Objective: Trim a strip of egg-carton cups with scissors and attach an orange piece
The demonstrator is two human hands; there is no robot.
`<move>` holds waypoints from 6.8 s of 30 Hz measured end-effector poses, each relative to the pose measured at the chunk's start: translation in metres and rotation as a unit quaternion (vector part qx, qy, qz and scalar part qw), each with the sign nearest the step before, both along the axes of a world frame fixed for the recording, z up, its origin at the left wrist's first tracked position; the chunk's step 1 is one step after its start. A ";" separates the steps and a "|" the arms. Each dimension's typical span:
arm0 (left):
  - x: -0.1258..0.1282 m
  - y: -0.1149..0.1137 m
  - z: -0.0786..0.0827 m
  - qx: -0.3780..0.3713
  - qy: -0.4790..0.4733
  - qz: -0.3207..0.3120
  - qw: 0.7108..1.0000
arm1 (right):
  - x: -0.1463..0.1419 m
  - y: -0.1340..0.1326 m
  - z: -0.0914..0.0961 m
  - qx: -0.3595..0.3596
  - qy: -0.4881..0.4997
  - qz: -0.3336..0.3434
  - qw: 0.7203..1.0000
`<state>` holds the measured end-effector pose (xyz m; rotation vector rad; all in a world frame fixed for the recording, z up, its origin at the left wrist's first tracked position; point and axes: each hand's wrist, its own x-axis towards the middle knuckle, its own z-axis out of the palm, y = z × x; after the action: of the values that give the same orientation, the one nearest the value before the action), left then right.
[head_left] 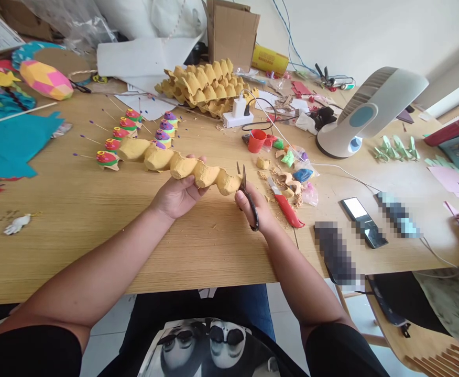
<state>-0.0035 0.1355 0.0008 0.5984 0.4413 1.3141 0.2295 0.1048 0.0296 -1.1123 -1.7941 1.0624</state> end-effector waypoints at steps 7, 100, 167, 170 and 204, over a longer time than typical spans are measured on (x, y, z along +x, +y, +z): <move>0.001 0.000 -0.004 0.003 0.001 -0.004 1.000 | -0.002 0.003 -0.009 0.000 0.000 -0.037 0.999; -0.004 0.002 -0.002 0.005 0.101 0.061 0.993 | 0.003 0.000 -0.003 -0.078 0.040 0.047 0.995; 0.015 -0.011 -0.011 0.189 0.399 0.219 0.870 | 0.001 0.009 -0.004 -0.101 0.081 -0.063 0.990; 0.018 -0.013 -0.012 0.242 0.450 0.234 0.827 | -0.003 0.006 -0.004 -0.127 0.066 -0.045 0.989; 0.019 0.010 -0.056 0.413 0.474 0.195 0.753 | 0.000 0.013 -0.009 -0.150 0.125 -0.114 0.974</move>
<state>0.0150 0.1459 -0.0554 2.0659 0.8346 1.5038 0.2291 0.1181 0.0208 -1.2640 -1.3037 1.2956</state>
